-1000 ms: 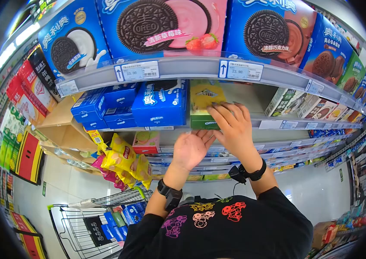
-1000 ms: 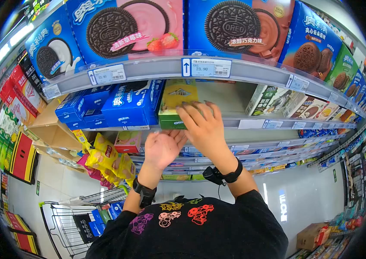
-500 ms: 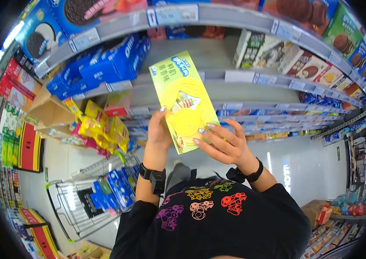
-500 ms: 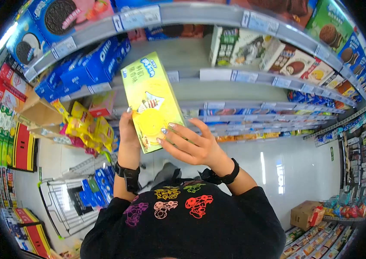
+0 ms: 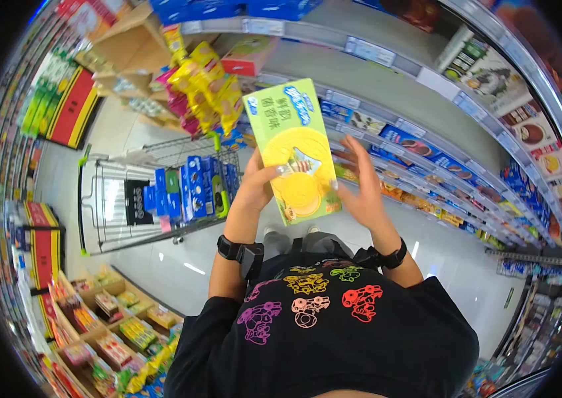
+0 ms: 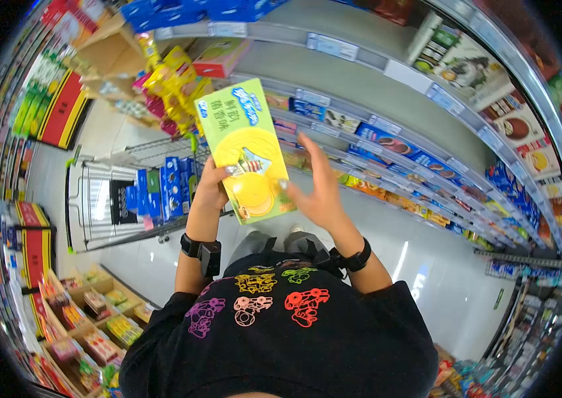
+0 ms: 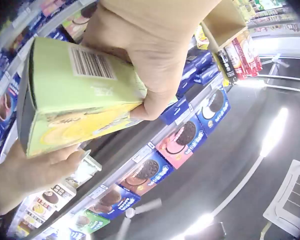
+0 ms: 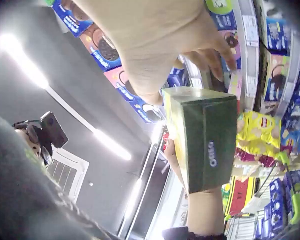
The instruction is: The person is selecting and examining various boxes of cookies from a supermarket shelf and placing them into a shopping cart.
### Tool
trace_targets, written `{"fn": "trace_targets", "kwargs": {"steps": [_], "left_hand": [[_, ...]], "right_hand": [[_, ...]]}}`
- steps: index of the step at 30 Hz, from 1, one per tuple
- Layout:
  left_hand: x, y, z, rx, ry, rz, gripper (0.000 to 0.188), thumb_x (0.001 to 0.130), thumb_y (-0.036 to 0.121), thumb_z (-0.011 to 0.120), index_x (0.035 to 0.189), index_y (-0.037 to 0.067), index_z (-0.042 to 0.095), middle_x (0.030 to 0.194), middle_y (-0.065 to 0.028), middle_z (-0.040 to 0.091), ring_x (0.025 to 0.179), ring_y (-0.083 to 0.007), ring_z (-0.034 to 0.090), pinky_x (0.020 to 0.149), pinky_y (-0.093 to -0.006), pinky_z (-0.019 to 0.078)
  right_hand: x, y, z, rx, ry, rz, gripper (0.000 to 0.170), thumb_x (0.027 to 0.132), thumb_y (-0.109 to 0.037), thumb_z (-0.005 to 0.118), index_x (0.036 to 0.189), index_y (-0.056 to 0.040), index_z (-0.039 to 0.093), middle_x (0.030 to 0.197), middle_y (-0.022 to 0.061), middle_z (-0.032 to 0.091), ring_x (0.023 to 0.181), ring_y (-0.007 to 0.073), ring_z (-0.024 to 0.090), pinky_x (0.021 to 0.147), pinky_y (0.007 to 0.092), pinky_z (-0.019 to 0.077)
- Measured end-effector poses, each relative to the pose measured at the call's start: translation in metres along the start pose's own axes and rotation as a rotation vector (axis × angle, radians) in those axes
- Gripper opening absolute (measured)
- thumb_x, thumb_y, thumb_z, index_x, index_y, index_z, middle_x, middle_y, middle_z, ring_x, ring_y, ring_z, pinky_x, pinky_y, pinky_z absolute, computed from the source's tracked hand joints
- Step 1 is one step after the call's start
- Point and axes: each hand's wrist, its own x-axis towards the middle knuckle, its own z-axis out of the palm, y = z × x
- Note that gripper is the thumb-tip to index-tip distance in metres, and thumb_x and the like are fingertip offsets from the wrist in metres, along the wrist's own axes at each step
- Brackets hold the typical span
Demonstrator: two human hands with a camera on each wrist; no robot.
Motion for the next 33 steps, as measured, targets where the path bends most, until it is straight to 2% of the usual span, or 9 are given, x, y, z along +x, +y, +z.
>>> {"fn": "trace_targets", "kwargs": {"steps": [2, 5, 12, 15, 20, 23, 27, 32, 33], "left_hand": [[-0.02, 0.004, -0.016, 0.025, 0.005, 0.014, 0.069, 0.065, 0.004, 0.061, 0.126, -0.001, 0.03, 0.121, -0.0151, 0.045, 0.11, -0.0259, 0.047, 0.093, -0.0362, 0.0392], [-0.053, 0.013, -0.044, 0.028, 0.058, 0.06, 0.067, 0.067, 0.002, 0.061, 0.126, -0.001, 0.03, 0.12, -0.0141, 0.045, 0.109, -0.0232, 0.047, 0.092, -0.0332, 0.0386], [-0.15, 0.066, -0.147, 0.17, 0.42, 0.177, 0.052, 0.072, 0.005, 0.059, 0.119, -0.002, 0.037, 0.111, -0.0128, 0.051, 0.099, -0.0183, 0.052, 0.083, -0.0297, 0.0428], [-0.189, 0.082, -0.209, 0.37, 0.58, 0.086, 0.046, 0.073, 0.006, 0.059, 0.116, -0.002, 0.042, 0.106, -0.0104, 0.054, 0.097, -0.018, 0.054, 0.083, -0.0294, 0.0429], [-0.246, 0.073, -0.287, 0.153, 0.773, 0.028, 0.035, 0.08, 0.014, 0.056, 0.108, -0.004, 0.048, 0.097, -0.0107, 0.059, 0.081, -0.0176, 0.06, 0.068, -0.0281, 0.0493], [-0.267, 0.067, -0.319, 0.013, 0.803, -0.001, 0.035, 0.082, 0.017, 0.053, 0.109, -0.005, 0.048, 0.098, -0.0115, 0.059, 0.081, -0.018, 0.06, 0.068, -0.0287, 0.0494], [-0.271, 0.078, -0.338, -0.105, 0.825, 0.032, 0.035, 0.084, 0.019, 0.05, 0.11, -0.005, 0.047, 0.099, -0.0116, 0.059, 0.083, -0.0185, 0.06, 0.071, -0.0297, 0.0498], [-0.252, 0.082, -0.374, -0.374, 0.997, 0.242, 0.036, 0.088, 0.022, 0.045, 0.113, -0.004, 0.044, 0.104, -0.0129, 0.057, 0.09, -0.0216, 0.059, 0.077, -0.0323, 0.0491], [-0.248, 0.089, -0.382, -0.404, 1.022, 0.288, 0.037, 0.089, 0.023, 0.044, 0.114, -0.004, 0.044, 0.105, -0.0131, 0.057, 0.091, -0.0223, 0.059, 0.078, -0.033, 0.0488]], "right_hand": [[0.007, 0.014, 0.027, 0.325, -0.188, 0.228, 0.062, 0.075, -0.011, 0.061, 0.128, -0.0031, 0.029, 0.121, 0.0156, 0.046, 0.101, 0.0219, 0.052, 0.086, 0.0332, 0.0417], [0.011, 0.016, 0.084, 0.265, -0.333, 0.163, 0.059, 0.076, -0.011, 0.061, 0.126, -0.0018, 0.032, 0.116, 0.0133, 0.049, 0.103, 0.0187, 0.05, 0.087, 0.032, 0.041], [-0.003, 0.0, 0.25, 0.559, -0.506, 0.493, 0.055, 0.074, -0.013, 0.062, 0.121, 0.0004, 0.037, 0.111, 0.0112, 0.052, 0.1, 0.0173, 0.052, 0.084, 0.0296, 0.0424], [-0.016, 0.009, 0.329, 0.414, -0.541, 0.433, 0.054, 0.073, -0.014, 0.064, 0.119, 0.0016, 0.04, 0.108, 0.011, 0.054, 0.097, 0.0177, 0.054, 0.081, 0.029, 0.0438], [-0.037, 0.022, 0.416, 0.345, -0.683, 0.765, 0.053, 0.076, -0.023, 0.062, 0.114, 0.0072, 0.042, 0.099, 0.0158, 0.057, 0.084, 0.0176, 0.058, 0.07, 0.0269, 0.0469], [-0.042, 0.013, 0.445, 0.404, -0.749, 0.897, 0.048, 0.079, -0.02, 0.059, 0.114, 0.0066, 0.042, 0.1, 0.0136, 0.056, 0.087, 0.0169, 0.057, 0.073, 0.027, 0.0462], [-0.027, 0.017, 0.474, 0.314, -0.856, 0.748, 0.047, 0.078, -0.018, 0.058, 0.116, 0.005, 0.042, 0.1, 0.0121, 0.056, 0.088, 0.0161, 0.057, 0.073, 0.0262, 0.0459], [0.018, 0.003, 0.508, 0.502, -0.935, 0.777, 0.043, 0.078, -0.015, 0.056, 0.116, 0.0043, 0.047, 0.106, 0.0102, 0.055, 0.094, 0.0154, 0.052, 0.081, 0.0253, 0.0409], [0.025, 0.003, 0.518, 0.512, -0.955, 0.778, 0.042, 0.079, -0.014, 0.055, 0.117, 0.0025, 0.047, 0.103, 0.0086, 0.056, 0.09, 0.0135, 0.053, 0.077, 0.0239, 0.0422]]}}
